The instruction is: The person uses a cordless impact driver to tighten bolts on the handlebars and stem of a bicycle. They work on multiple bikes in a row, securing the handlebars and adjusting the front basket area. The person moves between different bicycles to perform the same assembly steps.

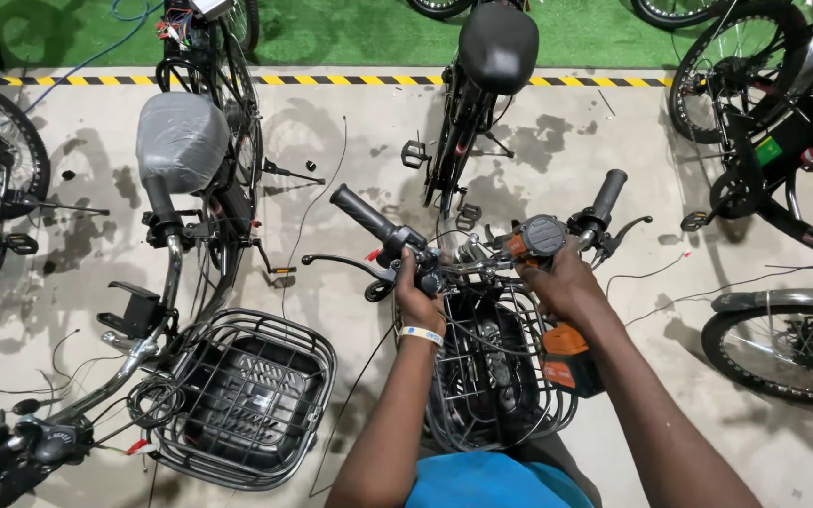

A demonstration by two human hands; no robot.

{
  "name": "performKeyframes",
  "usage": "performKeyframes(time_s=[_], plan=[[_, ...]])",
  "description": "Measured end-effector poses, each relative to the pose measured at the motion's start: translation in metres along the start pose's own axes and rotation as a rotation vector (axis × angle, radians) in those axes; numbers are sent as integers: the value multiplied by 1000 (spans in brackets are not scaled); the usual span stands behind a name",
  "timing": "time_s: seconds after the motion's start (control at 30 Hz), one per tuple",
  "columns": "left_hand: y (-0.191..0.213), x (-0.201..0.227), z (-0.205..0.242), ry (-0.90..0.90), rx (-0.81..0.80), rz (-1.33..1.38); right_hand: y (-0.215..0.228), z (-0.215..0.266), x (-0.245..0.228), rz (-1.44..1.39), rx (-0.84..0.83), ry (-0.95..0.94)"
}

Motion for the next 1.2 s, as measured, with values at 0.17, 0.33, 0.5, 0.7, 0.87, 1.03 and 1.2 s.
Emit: performKeyframes(time_s=[0.17,0.33,0.5,0.7,0.87,1.03,1.2], plan=[[2,-26,-6,-50,182,274,22,-38,41,-216,-27,-41],[-19,-35,35,-51,140,272,54,-47,41,-216,-170,-15],[-32,-45,60,-130,112,283,85,-72,57,-200,-294,38],[-40,-76,79,-138,127,237,123,-78,71,-85,-326,45],[-56,-104,94,-63,139,216,152,-47,60,-125,-315,51],[-72,-125,106,7,122,167,162,-44,87,-154,-315,38],[-71,-145,98,77,138,106,166,-58,82,-162,-298,99]])
Point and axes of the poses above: each hand's wrist, its own z-axis away from the middle knuckle, its own y-axis out of the back of the hand, x = y × z, the point moved 5 cm from there along -z, towards the middle knuckle, and after that the axes turned 4 degrees about -z, right-handed, at the moved point
